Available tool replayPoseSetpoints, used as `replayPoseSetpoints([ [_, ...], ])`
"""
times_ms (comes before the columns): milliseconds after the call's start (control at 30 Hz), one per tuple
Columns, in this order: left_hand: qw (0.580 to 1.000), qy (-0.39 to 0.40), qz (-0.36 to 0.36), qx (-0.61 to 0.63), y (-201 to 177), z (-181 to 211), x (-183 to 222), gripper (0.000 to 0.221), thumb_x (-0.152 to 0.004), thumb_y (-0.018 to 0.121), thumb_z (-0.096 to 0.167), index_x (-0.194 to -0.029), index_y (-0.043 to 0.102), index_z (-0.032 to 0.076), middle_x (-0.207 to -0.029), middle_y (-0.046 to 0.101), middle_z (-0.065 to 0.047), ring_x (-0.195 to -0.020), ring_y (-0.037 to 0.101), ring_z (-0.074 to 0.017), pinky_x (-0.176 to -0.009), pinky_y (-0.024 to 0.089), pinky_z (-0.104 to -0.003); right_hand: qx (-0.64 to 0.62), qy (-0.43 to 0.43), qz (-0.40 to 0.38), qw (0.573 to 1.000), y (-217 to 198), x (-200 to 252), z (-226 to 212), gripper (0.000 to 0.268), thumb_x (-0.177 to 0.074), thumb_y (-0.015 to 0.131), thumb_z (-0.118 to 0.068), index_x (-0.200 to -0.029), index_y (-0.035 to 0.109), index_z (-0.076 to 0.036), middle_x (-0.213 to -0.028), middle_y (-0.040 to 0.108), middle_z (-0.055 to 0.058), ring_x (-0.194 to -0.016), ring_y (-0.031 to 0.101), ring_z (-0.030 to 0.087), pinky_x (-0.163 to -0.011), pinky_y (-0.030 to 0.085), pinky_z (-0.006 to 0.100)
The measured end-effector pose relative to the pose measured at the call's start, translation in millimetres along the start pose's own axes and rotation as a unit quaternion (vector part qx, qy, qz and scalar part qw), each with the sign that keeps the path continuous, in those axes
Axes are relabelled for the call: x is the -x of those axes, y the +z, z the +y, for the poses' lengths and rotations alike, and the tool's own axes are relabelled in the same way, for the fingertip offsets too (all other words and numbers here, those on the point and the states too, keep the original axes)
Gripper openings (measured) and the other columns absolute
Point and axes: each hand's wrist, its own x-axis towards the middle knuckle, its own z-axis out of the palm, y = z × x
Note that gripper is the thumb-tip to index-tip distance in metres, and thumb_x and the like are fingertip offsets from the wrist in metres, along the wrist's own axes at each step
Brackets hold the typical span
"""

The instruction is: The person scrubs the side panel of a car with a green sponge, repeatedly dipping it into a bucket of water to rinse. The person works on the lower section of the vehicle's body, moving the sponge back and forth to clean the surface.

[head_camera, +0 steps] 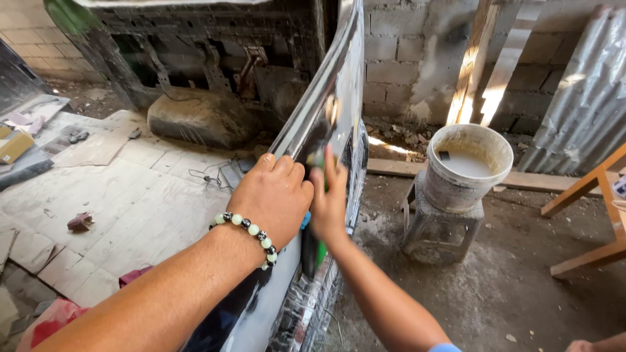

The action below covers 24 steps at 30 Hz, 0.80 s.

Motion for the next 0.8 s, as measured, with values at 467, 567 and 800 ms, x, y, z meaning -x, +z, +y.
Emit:
replayPoseSetpoints([
  [467, 0.999, -0.016, 0.028, -0.013, -2, 0, -3, 0.019, -0.086, 0.06, 0.024, -0.102, 0.062, 0.014, -0.093, 0.067, -0.005, -0.099, 0.062, -0.0222, -0.089, 0.045, -0.04, 0.074, -0.101, -0.001, 0.992, -3, 38, 10, 0.058, -0.105, 0.05, -0.005, -0.161, 0.033, -0.003, -0.144, 0.043, 0.027, -0.132, 0.044, 0.04, -0.116, 0.031, 0.044],
  [567, 0.999, -0.02, 0.042, -0.019, 0, -2, -5, 0.021, -0.085, 0.06, 0.024, -0.104, 0.063, 0.013, -0.093, 0.067, -0.005, -0.098, 0.063, -0.0217, -0.088, 0.045, -0.039, 0.065, -0.11, -0.009, 0.992, -1, 32, 24, 0.06, -0.103, 0.051, -0.003, -0.16, 0.034, -0.004, -0.143, 0.042, 0.027, -0.133, 0.043, 0.041, -0.116, 0.031, 0.045],
  [800, 0.999, -0.017, 0.042, -0.018, 1, 0, -4, 0.02, -0.089, 0.059, 0.023, -0.106, 0.063, 0.013, -0.093, 0.067, -0.004, -0.098, 0.062, -0.0213, -0.089, 0.045, -0.039, 0.064, -0.075, 0.021, 0.995, -4, 18, 15, 0.055, -0.107, 0.05, -0.012, -0.16, 0.036, -0.006, -0.14, 0.046, 0.023, -0.13, 0.048, 0.035, -0.115, 0.034, 0.041],
])
